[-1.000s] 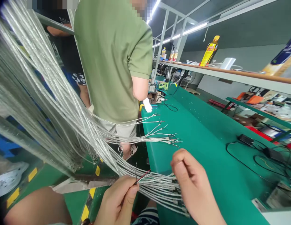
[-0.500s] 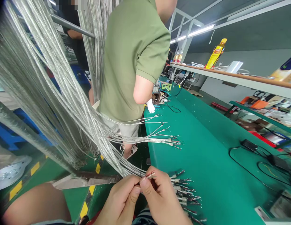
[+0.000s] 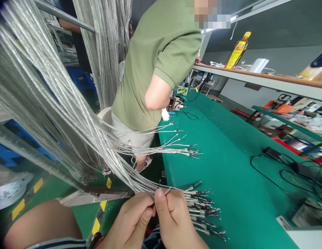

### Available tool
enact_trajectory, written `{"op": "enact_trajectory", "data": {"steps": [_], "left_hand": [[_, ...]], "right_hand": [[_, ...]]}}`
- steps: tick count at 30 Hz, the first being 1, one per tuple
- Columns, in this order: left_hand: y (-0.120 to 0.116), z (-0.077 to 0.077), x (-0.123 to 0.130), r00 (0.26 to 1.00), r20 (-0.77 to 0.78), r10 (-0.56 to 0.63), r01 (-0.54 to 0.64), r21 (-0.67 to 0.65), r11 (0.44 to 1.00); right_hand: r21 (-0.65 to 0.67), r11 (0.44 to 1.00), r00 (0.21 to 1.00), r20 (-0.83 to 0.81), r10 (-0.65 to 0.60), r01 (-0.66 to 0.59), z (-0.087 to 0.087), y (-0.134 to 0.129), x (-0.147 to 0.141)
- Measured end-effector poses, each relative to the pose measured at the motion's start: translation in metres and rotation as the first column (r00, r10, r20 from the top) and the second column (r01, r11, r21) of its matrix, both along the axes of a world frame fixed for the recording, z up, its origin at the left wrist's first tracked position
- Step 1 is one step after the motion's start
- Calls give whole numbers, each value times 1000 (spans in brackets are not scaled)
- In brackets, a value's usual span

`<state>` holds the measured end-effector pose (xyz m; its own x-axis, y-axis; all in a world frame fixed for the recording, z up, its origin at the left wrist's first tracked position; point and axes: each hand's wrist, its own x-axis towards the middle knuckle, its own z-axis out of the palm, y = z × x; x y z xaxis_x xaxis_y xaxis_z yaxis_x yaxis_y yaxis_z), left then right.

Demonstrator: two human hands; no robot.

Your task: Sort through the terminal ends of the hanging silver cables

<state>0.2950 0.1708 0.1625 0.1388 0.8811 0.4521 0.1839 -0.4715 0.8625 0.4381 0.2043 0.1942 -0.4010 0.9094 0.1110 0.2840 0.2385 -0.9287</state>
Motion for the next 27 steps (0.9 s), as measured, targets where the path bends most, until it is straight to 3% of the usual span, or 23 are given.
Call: {"op": "enact_trajectory", "data": {"steps": [2,4,6,8,10,12,14,15,17,19,20,23,27], "left_hand": [[-1,0,3,999,11,30,-30,31,999],[-1,1,6,999,15,52,-52,35,998],[0,4,8,998,4,58,-58,13,998],[2,6,10,998,-17,56,-56,-10,998],[6,8,12,997,-49,58,-59,-15,998],[10,9,13,996,-75,56,-58,-12,998],[13,11,15,996,-85,39,-40,-10,999],[14,12,16,996,-85,27,-28,-9,1000],[14,14,17,997,-80,10,-11,-4,1000],[13,15,16,997,-73,7,-8,-8,1000],[12,16,16,998,-65,11,-13,-26,1000],[6,15,12,999,-7,52,-52,-142,988],[1,9,6,995,33,91,-81,-232,969]], "right_hand": [[-248,968,965,-238,-110,49,-5,-5,-5],[-480,877,867,-449,-216,-30,-3,-8,-11],[-595,798,782,-542,-308,-98,3,-8,-15],[-618,783,780,-522,-346,-66,9,-4,-13],[-499,861,858,-392,-331,104,12,2,-7],[-151,939,920,-202,-335,309,11,8,1],[161,912,926,-83,-368,377,9,10,6],[172,912,928,-95,-361,373,9,11,5],[-96,950,920,-238,-312,297,10,10,2],[-384,912,844,-434,-315,143,14,11,0],[-416,902,792,-507,-339,120,17,13,1],[-191,925,732,-567,-377,329,29,20,16],[96,856,716,-599,-358,508,49,26,43]]}}
